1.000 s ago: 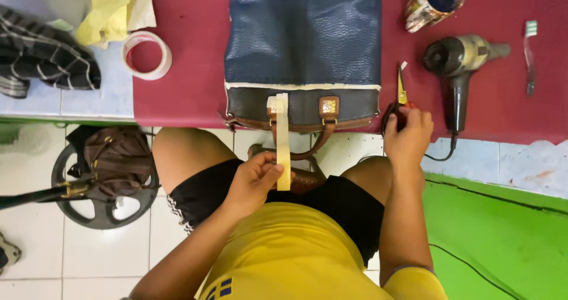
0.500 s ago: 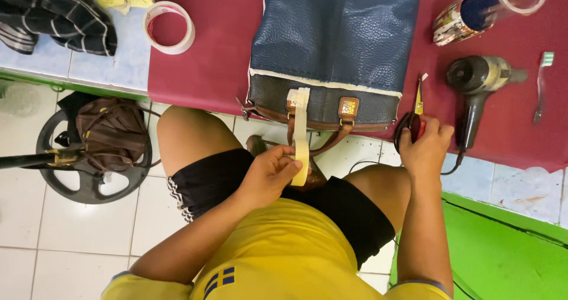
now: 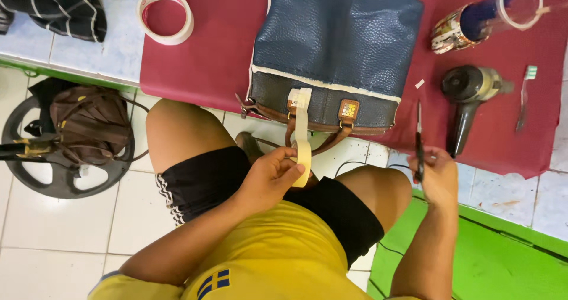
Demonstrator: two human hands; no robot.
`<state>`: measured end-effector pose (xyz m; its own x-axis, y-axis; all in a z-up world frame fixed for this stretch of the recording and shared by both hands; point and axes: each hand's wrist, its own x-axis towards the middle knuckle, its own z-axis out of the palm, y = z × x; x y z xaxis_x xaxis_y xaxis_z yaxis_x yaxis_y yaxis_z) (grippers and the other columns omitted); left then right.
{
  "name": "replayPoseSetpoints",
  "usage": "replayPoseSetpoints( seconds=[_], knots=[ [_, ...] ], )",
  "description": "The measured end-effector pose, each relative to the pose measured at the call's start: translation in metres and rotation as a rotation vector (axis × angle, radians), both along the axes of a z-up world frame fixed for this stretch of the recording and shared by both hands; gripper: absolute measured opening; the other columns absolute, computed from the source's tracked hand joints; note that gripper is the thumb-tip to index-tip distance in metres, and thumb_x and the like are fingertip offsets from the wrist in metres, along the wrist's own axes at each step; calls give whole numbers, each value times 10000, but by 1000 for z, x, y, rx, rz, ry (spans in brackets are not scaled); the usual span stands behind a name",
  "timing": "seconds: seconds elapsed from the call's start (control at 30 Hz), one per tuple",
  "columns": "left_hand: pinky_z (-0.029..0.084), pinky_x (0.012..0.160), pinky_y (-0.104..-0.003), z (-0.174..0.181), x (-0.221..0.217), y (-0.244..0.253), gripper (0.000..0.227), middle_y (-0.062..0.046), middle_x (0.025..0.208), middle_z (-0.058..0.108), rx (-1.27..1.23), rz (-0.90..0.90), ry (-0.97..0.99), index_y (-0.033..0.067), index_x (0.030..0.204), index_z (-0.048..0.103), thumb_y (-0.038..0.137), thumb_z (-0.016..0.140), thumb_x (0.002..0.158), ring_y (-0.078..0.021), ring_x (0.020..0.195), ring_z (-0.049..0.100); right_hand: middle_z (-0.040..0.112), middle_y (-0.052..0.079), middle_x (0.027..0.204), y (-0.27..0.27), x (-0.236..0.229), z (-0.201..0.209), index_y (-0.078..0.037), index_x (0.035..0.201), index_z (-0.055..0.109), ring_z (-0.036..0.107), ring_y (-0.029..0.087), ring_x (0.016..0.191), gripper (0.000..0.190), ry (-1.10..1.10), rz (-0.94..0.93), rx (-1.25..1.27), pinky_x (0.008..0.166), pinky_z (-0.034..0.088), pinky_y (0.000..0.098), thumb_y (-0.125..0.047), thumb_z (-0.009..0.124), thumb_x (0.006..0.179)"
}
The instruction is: The person applies masking tape to the top edge of a dark blue handbag, smoothing it down and cutting pieces with scissors. They repeat this process to cover multiple sections along the bag's upper edge.
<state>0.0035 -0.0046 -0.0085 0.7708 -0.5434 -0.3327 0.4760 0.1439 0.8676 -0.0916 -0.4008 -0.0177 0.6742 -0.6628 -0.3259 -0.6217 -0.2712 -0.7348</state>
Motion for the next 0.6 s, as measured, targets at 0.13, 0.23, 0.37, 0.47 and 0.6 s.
replayPoseSetpoints(
  seconds=[0.13,0.23,0.37,0.47,0.6],
  knots=[
    [545,714,-241,6,3,4,333,-15,885,787,108,-99,-42,46,1244,615,257,622,986,-50,783,680,630,162,769,28,5,57,-40,1117,542,552,195,572,411,-219,79,238,522,436,296,150,633,764],
    [573,734,-252,4,2,3,323,-20,880,775,105,-96,16,32,1245,618,211,645,978,-71,806,708,707,101,924,26,6,51,-81,1245,532,663,157,755,538,-213,456,425,584,553,273,38,774,779],
    [518,618,-194,-4,-1,0,307,-65,803,748,-15,3,15,-33,1244,613,105,680,978,-75,680,647,642,136,656,30,28,36,35,1233,519,625,158,517,900,-145,640,659,455,500,236,-307,998,552],
    [524,627,-202,-8,-5,-1,314,-59,798,736,-25,24,20,-35,1245,610,104,686,974,-81,687,642,645,115,706,44,54,57,18,1230,547,633,135,562,903,45,750,693,495,510,224,-407,986,565],
    [538,647,-203,-8,-4,-3,329,-52,806,741,-54,36,24,-28,1260,607,109,688,972,-71,700,641,682,138,738,52,81,72,16,1189,586,683,151,577,817,200,855,740,499,591,272,-494,924,647]
  ],
)
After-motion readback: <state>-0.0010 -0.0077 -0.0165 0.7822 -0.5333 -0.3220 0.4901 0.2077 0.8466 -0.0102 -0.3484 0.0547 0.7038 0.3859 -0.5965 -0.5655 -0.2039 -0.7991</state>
